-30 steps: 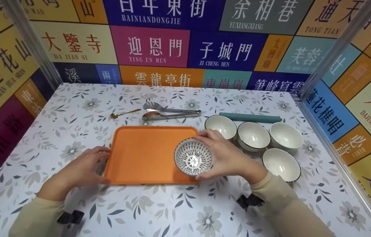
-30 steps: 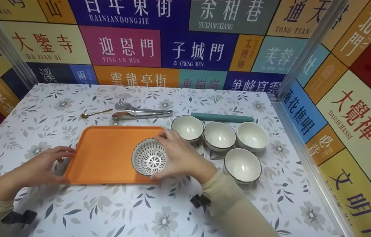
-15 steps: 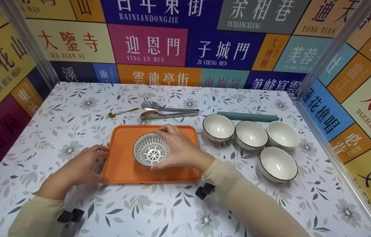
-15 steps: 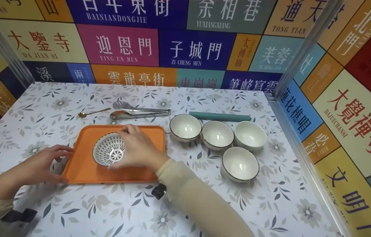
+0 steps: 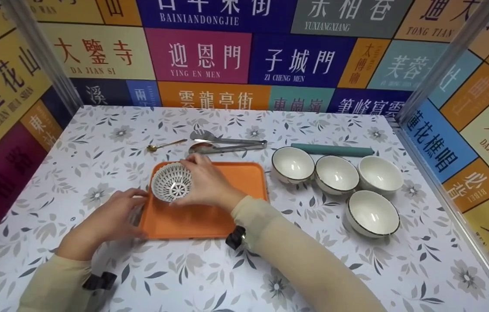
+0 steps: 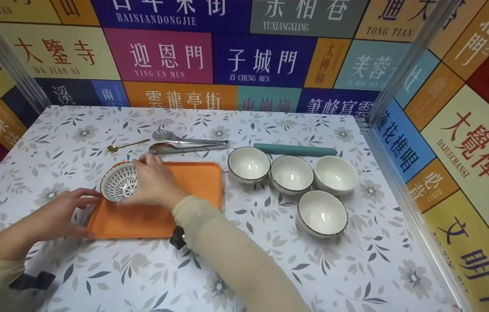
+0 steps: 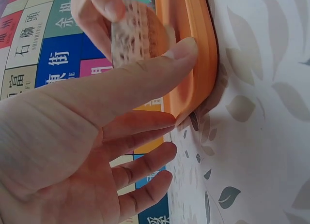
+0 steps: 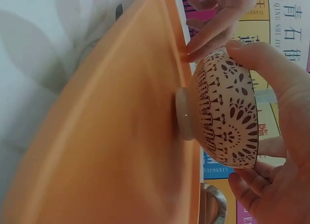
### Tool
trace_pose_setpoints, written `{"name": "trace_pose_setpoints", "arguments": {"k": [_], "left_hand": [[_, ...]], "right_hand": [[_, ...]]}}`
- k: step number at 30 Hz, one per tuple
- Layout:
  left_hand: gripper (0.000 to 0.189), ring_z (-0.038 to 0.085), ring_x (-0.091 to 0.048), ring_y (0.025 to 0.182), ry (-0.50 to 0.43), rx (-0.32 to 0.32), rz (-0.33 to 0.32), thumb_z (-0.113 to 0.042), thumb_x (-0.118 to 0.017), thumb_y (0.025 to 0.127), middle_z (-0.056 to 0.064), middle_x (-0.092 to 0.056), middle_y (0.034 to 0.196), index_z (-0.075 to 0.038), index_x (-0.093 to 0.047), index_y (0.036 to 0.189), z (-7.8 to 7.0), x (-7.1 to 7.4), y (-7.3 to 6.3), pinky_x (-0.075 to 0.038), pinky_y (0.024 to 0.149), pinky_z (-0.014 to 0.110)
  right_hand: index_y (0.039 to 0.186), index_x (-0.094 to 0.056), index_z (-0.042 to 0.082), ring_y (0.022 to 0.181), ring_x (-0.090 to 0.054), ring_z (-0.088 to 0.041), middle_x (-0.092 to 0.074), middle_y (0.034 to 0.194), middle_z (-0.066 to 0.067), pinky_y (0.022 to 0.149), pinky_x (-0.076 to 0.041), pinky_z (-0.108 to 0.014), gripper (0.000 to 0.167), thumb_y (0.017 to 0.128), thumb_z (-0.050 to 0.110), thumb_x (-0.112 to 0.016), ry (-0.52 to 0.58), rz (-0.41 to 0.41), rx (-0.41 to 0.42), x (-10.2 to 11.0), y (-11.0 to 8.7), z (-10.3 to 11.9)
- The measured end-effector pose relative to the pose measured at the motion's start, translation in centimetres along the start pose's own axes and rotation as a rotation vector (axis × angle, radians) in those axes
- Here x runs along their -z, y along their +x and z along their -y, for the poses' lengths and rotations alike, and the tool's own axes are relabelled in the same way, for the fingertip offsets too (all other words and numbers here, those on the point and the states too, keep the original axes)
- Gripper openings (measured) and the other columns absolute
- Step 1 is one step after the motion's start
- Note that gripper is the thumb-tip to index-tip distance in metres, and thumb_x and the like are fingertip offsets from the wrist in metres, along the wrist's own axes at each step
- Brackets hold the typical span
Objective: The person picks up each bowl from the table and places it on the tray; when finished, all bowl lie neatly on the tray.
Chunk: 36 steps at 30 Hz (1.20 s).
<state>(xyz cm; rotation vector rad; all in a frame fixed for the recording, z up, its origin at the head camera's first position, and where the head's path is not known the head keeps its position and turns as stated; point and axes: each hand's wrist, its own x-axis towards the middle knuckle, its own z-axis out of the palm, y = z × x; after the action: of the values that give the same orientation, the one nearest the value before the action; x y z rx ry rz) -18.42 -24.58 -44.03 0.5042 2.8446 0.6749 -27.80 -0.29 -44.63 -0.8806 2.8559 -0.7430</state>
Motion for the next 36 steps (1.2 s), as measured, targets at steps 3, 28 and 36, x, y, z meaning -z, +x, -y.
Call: {"name": "trace_pose_setpoints", "arguments": {"k": [3, 28, 36], "left_hand": [[0.08, 0.042, -0.047, 0.129, -0.003, 0.004, -0.013, -0.019, -0.095, 0.065, 0.018, -0.054, 0.147, 0.005, -0.063, 0.135, 0.1, 0.0, -0.1, -0.046, 0.106, 0.06], [0.079, 0.041, -0.044, 0.134, -0.042, 0.021, -0.027, -0.021, -0.093, 0.07, 0.017, -0.052, 0.15, 0.003, -0.062, 0.139, 0.6, -0.5, -0.7, -0.043, 0.11, 0.061], [0.08, 0.041, -0.043, 0.134, -0.045, 0.035, -0.026, -0.022, -0.094, 0.07, 0.017, -0.052, 0.15, 0.003, -0.061, 0.139, 0.9, -0.5, -0.8, -0.042, 0.111, 0.06]], "right_hand": [[0.156, -0.045, 0.013, 0.139, -0.045, -0.022, -0.042, 0.153, -0.006, 0.116, -0.045, -0.036, 0.122, 0.057, 0.063, -0.094, 0.014, 0.003, -0.011, -0.6, 1.2, 0.4], [0.158, -0.041, 0.013, 0.151, -0.035, -0.023, -0.038, 0.163, -0.004, 0.125, -0.033, -0.035, 0.12, 0.062, 0.065, -0.091, 0.113, 0.016, 0.006, -2.1, 5.8, -0.3], [0.162, -0.035, 0.016, 0.155, -0.028, -0.029, -0.031, 0.168, -0.002, 0.128, -0.024, -0.052, 0.12, 0.066, 0.064, -0.09, 0.051, 0.0, 0.042, -0.2, 4.2, -1.0]]}}
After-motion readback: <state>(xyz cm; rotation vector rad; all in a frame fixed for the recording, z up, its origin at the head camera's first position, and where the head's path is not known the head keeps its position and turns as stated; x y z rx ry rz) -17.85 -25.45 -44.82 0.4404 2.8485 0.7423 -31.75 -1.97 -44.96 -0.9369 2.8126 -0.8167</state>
